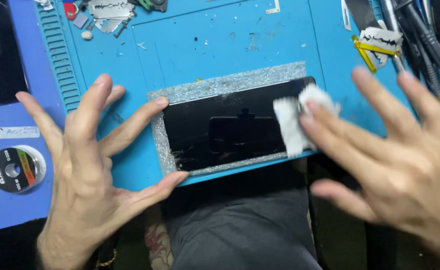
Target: Cleaning a smartphone screen using a cloth and cleaning solution on a repair mat
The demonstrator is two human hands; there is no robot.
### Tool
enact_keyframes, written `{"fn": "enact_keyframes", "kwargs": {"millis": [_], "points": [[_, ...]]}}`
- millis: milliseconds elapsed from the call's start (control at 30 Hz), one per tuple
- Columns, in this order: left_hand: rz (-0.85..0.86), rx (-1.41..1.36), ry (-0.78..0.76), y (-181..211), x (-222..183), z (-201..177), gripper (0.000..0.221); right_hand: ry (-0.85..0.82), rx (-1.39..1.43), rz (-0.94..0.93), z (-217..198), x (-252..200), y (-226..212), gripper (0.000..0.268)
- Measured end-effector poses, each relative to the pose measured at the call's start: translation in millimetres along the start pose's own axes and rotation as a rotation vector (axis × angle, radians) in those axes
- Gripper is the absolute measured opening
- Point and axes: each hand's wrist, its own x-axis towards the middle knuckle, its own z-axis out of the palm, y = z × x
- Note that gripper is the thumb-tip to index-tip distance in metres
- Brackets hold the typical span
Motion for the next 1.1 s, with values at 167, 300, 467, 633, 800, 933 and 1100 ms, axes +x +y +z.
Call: {"fn": "enact_keyframes", "kwargs": {"millis": [167,300,467,633,800,933,1100], "points": [[0.016,0.023,0.009,4,-1,-3,0.096,0.134,0.051,0.028,8,4,-15,0.074],[0.044,0.038,-0.009,-1,-5,-4,0.093,0.123,0.005,-0.041,4,-15,-39,0.061],[0.067,0.033,0.013,-4,-11,-8,0.092,0.144,0.02,-0.058,6,6,-55,0.072],[0.086,0.002,0.034,-6,-14,-15,0.092,0.163,0.137,-0.18,4,60,-90,0.072],[0.148,0.08,0.069,-18,-20,-10,0.092,0.031,0.08,-0.22,2,25,-62,0.068],[0.164,0.137,0.085,-25,-24,-10,0.099,-0.173,0.284,0.009,5,-1,-48,0.074],[0.142,0.063,0.059,-20,-22,-14,0.1,0.156,0.215,-0.292,5,82,-98,0.071]]}}
